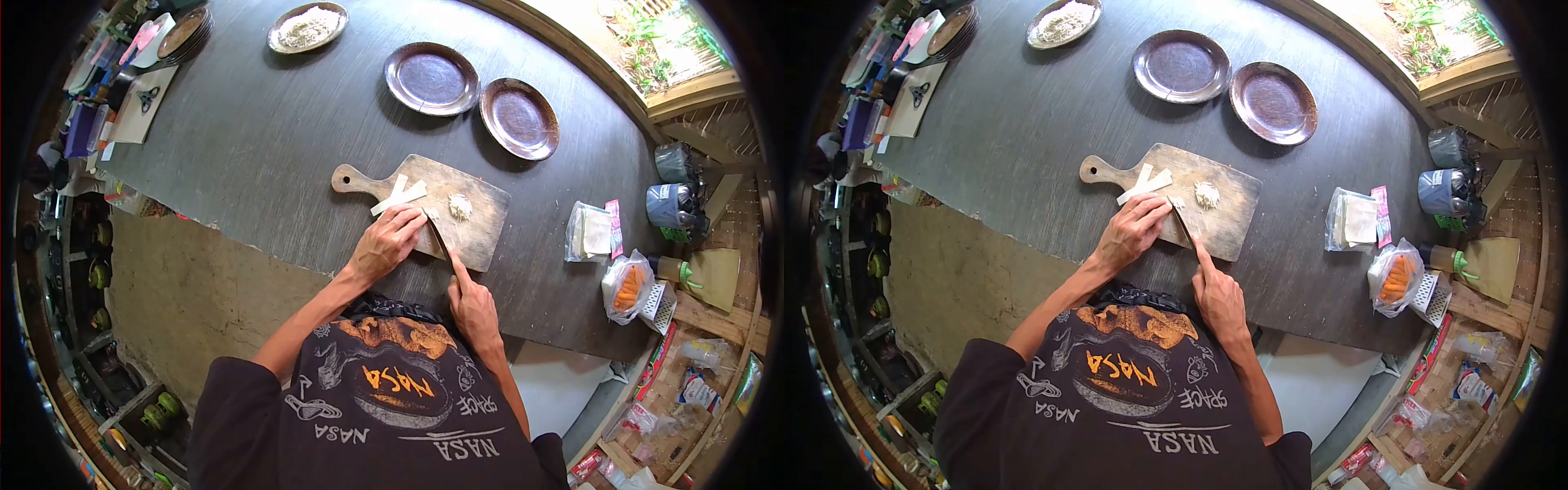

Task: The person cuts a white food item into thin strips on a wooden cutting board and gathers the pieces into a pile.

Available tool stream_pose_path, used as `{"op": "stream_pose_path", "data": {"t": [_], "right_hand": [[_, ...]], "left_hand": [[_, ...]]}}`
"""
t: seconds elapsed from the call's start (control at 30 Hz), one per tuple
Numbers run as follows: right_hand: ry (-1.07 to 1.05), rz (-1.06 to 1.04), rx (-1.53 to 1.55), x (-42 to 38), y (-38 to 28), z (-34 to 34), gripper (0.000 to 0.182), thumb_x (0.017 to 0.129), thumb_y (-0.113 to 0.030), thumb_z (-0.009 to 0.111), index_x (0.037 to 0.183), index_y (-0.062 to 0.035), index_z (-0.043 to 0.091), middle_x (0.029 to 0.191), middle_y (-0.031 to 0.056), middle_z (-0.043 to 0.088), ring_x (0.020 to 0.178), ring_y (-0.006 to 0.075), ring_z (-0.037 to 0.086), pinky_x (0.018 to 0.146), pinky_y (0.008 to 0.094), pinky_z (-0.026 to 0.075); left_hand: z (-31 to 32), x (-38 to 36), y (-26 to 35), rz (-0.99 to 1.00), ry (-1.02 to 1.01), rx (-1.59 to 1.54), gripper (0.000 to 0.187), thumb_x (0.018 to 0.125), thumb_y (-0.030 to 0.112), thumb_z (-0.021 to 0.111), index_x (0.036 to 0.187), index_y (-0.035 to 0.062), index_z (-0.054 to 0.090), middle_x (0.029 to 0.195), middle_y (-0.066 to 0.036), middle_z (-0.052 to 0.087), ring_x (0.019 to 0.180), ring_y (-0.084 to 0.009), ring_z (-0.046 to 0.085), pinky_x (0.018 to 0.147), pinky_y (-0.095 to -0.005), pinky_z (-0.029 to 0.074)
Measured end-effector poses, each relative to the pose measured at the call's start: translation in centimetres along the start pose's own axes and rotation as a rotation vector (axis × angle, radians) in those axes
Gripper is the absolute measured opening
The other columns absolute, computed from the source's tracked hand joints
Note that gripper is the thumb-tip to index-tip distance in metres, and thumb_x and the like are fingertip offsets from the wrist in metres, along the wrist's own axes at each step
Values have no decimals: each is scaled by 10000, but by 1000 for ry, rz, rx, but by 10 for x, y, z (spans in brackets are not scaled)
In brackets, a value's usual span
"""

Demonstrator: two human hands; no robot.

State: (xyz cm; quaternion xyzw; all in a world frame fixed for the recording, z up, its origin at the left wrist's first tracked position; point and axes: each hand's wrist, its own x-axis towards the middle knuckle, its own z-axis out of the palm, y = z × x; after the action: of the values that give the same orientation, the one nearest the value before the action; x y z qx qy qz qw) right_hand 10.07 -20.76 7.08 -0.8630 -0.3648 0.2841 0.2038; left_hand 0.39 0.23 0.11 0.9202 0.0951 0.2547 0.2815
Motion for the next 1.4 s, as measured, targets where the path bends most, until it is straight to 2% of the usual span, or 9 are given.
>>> {"op": "stream_pose_path", "data": {"t": [0.2,0.27,0.37,0.57,0.9,0.97,1.07,1.4], "right_hand": [[19,-9,59,8,-5,1,605,1027,-139,522,1615,-215,405,793,295,682,752,492,685,728,599,531],[35,-31,89,8,-7,-2,581,1038,-128,513,1609,-164,409,796,336,640,743,506,662,716,593,487],[2,11,52,4,-8,-6,599,1029,-135,522,1612,-207,410,807,300,684,760,492,685,733,595,524],[-26,11,53,-2,1,-8,602,1028,-131,526,1613,-215,410,810,298,681,761,496,680,731,596,520],[-12,-19,78,-9,10,-6,600,1035,-113,525,1617,-199,406,868,332,665,785,510,664,740,577,496],[24,-57,49,-7,13,-2,607,1027,-118,537,1615,-200,410,899,288,694,802,485,686,735,577,528],[75,-101,78,2,10,3,602,1025,-112,540,1610,-192,418,891,276,692,804,477,687,736,570,532],[53,-115,44,6,5,2,613,1017,-110,550,1611,-192,421,879,260,700,767,457,690,722,564,537]], "left_hand": [[1,-2,-4,3,16,-56,353,875,27,752,1226,16,711,1251,-95,687,1220,-282,632,1074,-400,537],[3,-1,-2,12,24,-34,350,893,46,724,1237,1,686,1267,-113,665,1232,-286,612,1074,-392,534],[1,1,4,-23,23,-23,353,877,23,744,1228,16,705,1254,-92,680,1227,-286,626,1075,-404,538],[-1,2,4,8,-7,14,364,886,32,725,1246,0,679,1269,-115,662,1246,-291,604,1081,-397,532],[2,-1,-2,3,14,-39,367,886,33,734,1247,-6,680,1266,-116,679,1248,-294,615,1089,-397,529],[3,-3,-4,29,30,-24,352,888,37,736,1234,-12,690,1238,-118,697,1239,-290,623,1085,-394,533],[3,-4,-2,23,41,8,345,887,37,736,1226,-16,698,1226,-118,708,1234,-283,630,1079,-388,537],[2,-3,-2,1,58,-29,301,893,49,744,1186,-19,726,1199,-116,731,1207,-279,651,1052,-383,555]]}}
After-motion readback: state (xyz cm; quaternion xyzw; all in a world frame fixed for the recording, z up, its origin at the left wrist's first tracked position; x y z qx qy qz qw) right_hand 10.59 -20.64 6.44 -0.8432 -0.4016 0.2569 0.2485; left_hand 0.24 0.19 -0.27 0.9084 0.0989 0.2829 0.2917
